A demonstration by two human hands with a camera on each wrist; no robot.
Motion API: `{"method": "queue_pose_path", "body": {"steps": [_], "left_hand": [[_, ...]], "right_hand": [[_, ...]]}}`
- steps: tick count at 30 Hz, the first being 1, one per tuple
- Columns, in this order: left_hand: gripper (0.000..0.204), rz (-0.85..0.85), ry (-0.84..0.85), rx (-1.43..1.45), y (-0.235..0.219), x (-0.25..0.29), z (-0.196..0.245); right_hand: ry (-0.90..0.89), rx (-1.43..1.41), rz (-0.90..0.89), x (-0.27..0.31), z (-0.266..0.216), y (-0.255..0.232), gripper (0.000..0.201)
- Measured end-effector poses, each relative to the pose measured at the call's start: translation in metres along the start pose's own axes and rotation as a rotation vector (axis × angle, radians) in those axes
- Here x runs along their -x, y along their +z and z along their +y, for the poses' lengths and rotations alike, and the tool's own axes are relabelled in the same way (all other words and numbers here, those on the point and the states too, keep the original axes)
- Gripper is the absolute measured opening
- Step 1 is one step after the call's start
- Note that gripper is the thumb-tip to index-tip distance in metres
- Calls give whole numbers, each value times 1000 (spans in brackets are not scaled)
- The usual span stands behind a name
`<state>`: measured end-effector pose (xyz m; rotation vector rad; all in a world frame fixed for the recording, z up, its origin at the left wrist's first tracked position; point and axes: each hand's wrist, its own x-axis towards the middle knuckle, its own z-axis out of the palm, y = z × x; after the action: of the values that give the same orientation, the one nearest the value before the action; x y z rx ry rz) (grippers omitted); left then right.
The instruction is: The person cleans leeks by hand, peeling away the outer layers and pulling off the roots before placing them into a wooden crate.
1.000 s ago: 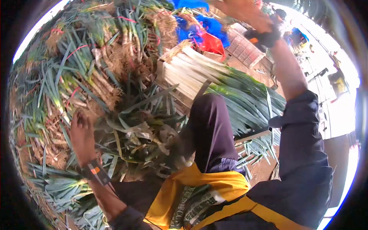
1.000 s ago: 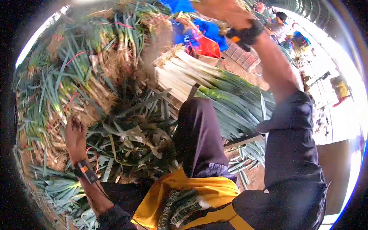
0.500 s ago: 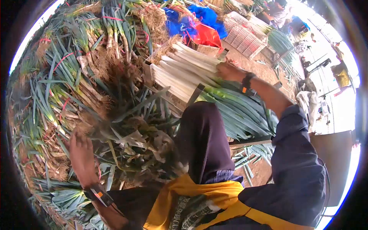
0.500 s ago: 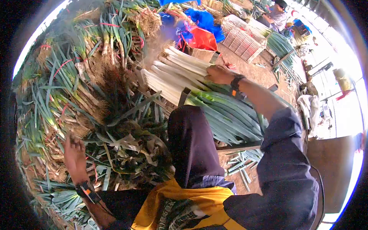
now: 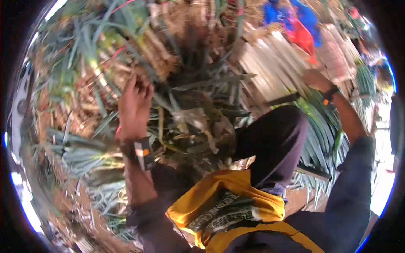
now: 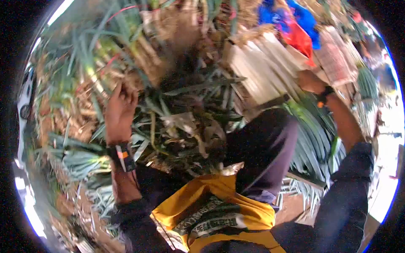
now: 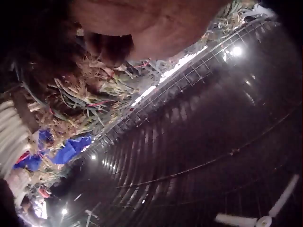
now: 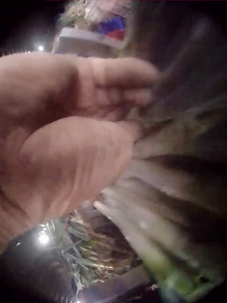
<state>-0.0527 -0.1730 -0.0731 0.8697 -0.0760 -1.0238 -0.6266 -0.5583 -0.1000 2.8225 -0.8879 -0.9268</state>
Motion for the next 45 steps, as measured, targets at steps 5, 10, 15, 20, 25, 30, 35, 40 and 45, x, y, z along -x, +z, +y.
{"method": "queue_pose_path", "body": {"steps": [5,10,15,20,25,30,35,40,45], "left_hand": [[23,90,167,2,17,51,29],[25,102,230,-22,-16,71,53],[31,224,312,-75,-33,101,76],[27,330,306,-19,-41,112,93],[22,333,302,39,-55,91,101],[21,358,202,-18,-69,67,93],[23,289,188,62,-77,48,95],[27,193,204,113,-83,22,94],[33,208,279,74,-113,-3,93]], "right_hand": [[-50,-137,451,-11,-42,-108,37],[-406,-310,525,-74,-219,-255,42],[-589,-311,571,-213,-354,-268,32],[-494,-572,897,-346,-443,-226,31],[-204,-644,511,-357,-483,-228,29],[-262,-622,458,-383,-471,-205,27],[-451,-733,487,-367,-451,-246,32],[-611,-857,414,-296,-439,-308,41],[-718,-550,477,-217,-463,-298,44]]}}
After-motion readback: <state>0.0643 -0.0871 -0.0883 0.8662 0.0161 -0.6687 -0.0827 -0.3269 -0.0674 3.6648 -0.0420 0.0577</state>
